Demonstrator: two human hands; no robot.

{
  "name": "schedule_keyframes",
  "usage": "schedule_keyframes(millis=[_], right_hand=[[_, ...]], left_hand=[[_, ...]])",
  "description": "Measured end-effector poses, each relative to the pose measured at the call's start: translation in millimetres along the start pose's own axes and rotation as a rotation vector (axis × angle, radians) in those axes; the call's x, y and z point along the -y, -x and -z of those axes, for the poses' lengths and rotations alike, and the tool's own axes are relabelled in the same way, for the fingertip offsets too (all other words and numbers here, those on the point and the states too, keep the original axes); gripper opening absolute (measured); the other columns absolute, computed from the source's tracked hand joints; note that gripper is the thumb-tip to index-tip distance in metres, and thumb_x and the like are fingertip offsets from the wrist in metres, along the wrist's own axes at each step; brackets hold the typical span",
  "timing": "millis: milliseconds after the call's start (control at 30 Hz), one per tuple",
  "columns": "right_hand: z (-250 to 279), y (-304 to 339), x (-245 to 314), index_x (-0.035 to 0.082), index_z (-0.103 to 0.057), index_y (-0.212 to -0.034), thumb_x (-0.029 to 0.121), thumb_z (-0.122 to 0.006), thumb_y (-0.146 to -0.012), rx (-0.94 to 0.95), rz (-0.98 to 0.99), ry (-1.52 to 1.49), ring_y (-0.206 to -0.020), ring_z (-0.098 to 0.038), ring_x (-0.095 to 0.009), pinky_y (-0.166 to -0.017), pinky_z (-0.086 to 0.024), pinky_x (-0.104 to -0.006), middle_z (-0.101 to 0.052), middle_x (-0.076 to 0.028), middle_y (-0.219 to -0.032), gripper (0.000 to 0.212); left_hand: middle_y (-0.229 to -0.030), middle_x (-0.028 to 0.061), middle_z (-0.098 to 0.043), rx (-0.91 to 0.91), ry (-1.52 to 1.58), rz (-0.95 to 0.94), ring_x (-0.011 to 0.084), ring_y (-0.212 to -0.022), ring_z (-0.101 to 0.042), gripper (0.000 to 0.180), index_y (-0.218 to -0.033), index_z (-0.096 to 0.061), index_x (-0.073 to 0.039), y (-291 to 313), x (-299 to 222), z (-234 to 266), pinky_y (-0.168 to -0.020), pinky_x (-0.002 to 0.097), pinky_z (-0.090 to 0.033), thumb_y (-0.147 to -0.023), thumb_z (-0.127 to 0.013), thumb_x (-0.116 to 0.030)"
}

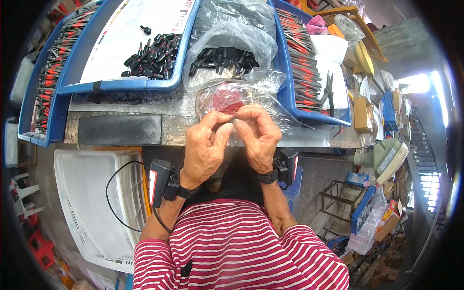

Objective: The person picks up a small black component from a blue bin, attaches it by hand to a small red component, and then places the assembled unit into a storage container at an assembly station.

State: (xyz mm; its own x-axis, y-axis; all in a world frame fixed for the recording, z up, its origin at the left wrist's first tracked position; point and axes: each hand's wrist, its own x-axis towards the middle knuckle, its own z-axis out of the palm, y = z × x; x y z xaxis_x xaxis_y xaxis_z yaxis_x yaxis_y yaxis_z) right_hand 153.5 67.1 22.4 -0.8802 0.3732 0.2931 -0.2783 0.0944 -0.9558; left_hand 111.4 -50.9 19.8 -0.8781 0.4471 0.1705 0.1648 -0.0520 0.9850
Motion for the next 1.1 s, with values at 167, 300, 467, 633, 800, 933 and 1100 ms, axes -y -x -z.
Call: schedule_keyframes(millis=[167, 300, 467, 633, 800, 933, 1100], right_hand=[[2.6, -0.7, -3.5, -0.004, -0.053, -0.09, -0.008, -0.058, -0.077, 0.002, 0.187, 0.152, -0.08, -0.052, -0.01, -0.069, -0.043, -0.019, -0.05, -0.006, -0.089, 0.014], [1.6, -0.8, -3.8, -0.004, -0.054, -0.09, -0.008, -0.059, -0.076, -0.01, 0.193, 0.126, -0.08, -0.051, -0.011, -0.069, -0.043, -0.0201, -0.05, -0.007, -0.089, 0.015], [0.0, 0.4, -4.6, -0.003, -0.054, -0.089, -0.008, -0.058, -0.076, -0.035, 0.21, 0.153, -0.08, -0.052, -0.012, -0.069, -0.043, -0.0204, -0.051, -0.008, -0.089, 0.014], [-10.9, 5.6, -8.1, -0.003, -0.057, -0.088, -0.007, -0.06, -0.075, -0.165, 0.322, 0.279, -0.078, -0.054, -0.016, -0.068, -0.044, -0.0238, -0.055, -0.011, -0.085, 0.014], [-18.3, 8.9, -10.7, -0.003, -0.059, -0.085, -0.006, -0.063, -0.074, -0.282, 0.324, 0.358, -0.075, -0.057, -0.019, -0.067, -0.046, -0.0259, -0.059, -0.012, -0.083, 0.012], [-18.5, 9.9, -11.5, -0.002, -0.06, -0.084, -0.004, -0.064, -0.073, -0.339, 0.306, 0.371, -0.074, -0.059, -0.02, -0.066, -0.046, -0.0267, -0.061, -0.013, -0.082, 0.011], [-20.7, 10.3, -17.1, -0.002, -0.06, -0.085, -0.005, -0.063, -0.074, -0.353, 0.329, 0.411, -0.076, -0.06, -0.021, -0.068, -0.047, -0.027, -0.062, -0.015, -0.084, 0.012]], left_hand=[[-0.081, 0.0037, -0.055, -0.013, 0.042, 0.01, 0.0073, -0.072, -0.051, 0.01, -0.092, -0.057, 0.002, 1.1, -3.4, -3.0, -0.063, 0.0197, -0.041, -0.084, -0.053, -0.002], [-0.09, 0.0064, -0.059, -0.084, 0.21, -0.018, 0.01, -0.082, -0.055, 0.018, -0.101, -0.057, 0.003, -0.5, -5.8, -10.8, -0.072, 0.0212, -0.043, -0.084, -0.052, -0.002], [-0.096, 0.0071, -0.058, -0.015, 0.063, -0.084, 0.0106, -0.089, -0.054, 0.022, -0.106, -0.056, 0.003, 0.7, 0.5, -7.7, -0.078, 0.0223, -0.042, -0.086, -0.05, -0.003], [-0.091, 0.0103, -0.061, -0.105, 0.166, -0.089, 0.0117, -0.08, -0.056, 0.019, -0.102, -0.056, 0.003, 3.1, 7.8, -15.8, -0.068, 0.0226, -0.044, -0.085, -0.051, -0.003], [-0.085, 0.0032, -0.056, -0.145, 0.369, 0.015, 0.0058, -0.076, -0.048, 0.017, -0.102, -0.054, 0.002, 5.6, 14.0, -22.7, -0.065, 0.0197, -0.041, -0.086, -0.05, -0.003], [-0.082, 0.0006, -0.053, -0.137, 0.365, 0.05, 0.004, -0.072, -0.044, 0.016, -0.101, -0.054, 0.002, 5.6, 12.8, -22.8, -0.062, 0.0182, -0.039, -0.086, -0.049, -0.002], [-0.085, -0.0011, -0.053, -0.139, 0.443, 0.058, 0.0024, -0.073, -0.047, 0.016, -0.104, -0.051, 0.0, 3.5, 18.5, -26.5, -0.064, 0.016, -0.041, -0.089, -0.047, -0.006]])
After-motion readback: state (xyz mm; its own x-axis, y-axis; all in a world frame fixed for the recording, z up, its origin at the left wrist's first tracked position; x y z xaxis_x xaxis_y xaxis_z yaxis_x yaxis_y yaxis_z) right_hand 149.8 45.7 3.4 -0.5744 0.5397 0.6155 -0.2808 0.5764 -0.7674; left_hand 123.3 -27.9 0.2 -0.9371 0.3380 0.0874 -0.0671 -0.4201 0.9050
